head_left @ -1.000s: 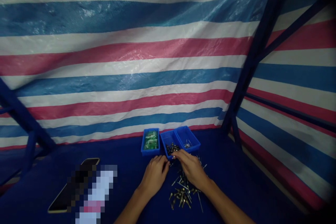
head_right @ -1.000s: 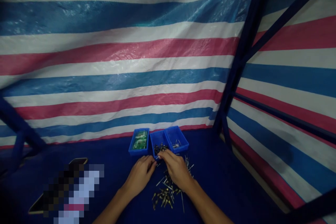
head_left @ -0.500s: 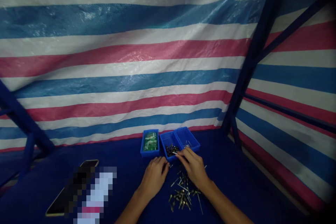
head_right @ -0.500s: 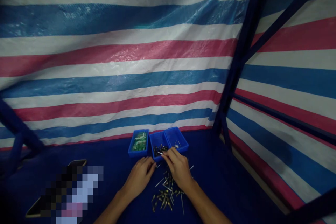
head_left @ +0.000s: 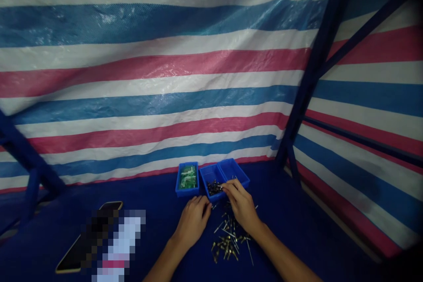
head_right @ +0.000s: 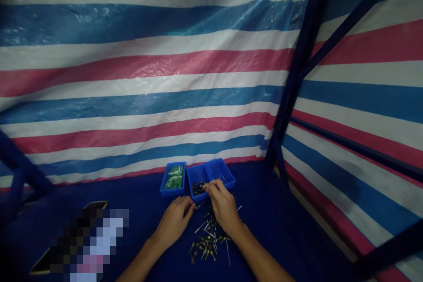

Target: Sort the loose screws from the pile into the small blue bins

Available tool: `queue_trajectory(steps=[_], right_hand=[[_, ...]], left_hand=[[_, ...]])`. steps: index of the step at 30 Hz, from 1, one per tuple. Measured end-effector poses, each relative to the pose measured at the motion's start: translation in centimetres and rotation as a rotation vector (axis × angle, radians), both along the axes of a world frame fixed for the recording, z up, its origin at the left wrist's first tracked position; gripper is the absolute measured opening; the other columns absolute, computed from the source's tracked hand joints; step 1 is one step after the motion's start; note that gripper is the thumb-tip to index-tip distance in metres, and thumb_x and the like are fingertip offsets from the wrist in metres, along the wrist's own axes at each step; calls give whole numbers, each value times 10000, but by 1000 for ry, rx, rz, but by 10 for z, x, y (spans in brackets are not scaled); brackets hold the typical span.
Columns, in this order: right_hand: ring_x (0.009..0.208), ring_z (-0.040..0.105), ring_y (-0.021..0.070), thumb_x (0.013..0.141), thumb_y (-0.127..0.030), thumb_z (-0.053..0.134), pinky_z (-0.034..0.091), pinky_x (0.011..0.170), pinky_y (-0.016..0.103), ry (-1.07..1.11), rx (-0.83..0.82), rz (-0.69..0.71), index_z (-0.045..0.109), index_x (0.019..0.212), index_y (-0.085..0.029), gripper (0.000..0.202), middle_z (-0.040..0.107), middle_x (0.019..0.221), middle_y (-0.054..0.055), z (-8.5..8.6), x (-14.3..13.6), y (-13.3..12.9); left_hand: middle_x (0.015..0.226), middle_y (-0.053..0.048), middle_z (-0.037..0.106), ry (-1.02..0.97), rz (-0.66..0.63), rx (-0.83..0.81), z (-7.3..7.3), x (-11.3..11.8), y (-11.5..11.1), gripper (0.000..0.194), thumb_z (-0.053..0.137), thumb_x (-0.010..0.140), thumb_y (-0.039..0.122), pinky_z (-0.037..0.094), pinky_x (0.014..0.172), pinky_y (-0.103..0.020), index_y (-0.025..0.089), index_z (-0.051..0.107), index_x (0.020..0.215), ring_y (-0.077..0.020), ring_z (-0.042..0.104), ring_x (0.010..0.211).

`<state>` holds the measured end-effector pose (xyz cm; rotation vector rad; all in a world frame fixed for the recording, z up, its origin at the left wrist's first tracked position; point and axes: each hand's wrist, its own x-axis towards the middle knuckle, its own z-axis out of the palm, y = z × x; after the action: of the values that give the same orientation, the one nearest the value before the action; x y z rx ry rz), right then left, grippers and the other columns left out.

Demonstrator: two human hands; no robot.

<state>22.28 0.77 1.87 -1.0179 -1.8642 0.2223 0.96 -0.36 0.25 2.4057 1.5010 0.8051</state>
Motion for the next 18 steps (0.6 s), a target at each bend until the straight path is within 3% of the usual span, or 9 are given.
queue_trajectory(steps=[3, 10, 18], right_hand=[[961, 703, 193, 1107, -279, 440, 546, 888, 278, 13, -16, -27, 681, 1158, -257, 247, 663, 1096, 71, -1, 1, 2], [921, 684, 201, 1079, -304, 519, 531, 842, 287, 5, -54, -95, 642, 1021, -255, 145, 656, 1004, 42, -6, 3, 6], [978, 711, 215, 1100, -320, 455, 551, 876, 300, 43, -47, -137, 694, 1126, -267, 246, 693, 1093, 67, -12, 5, 11]], left_hand=[[881, -25, 701, -6, -8, 3, 0, 0, 0, 233, 455, 1076, 230, 457, 931, -393, 227, 569, 873, -230, 663, 865], [891, -29, 705, 0, -8, -1, 2, -1, -1, 229, 461, 1075, 240, 460, 855, -372, 228, 570, 873, -236, 658, 871], [893, -32, 710, 38, 45, 13, 0, 1, -2, 228, 452, 1073, 243, 459, 843, -378, 235, 583, 887, -246, 661, 879]])
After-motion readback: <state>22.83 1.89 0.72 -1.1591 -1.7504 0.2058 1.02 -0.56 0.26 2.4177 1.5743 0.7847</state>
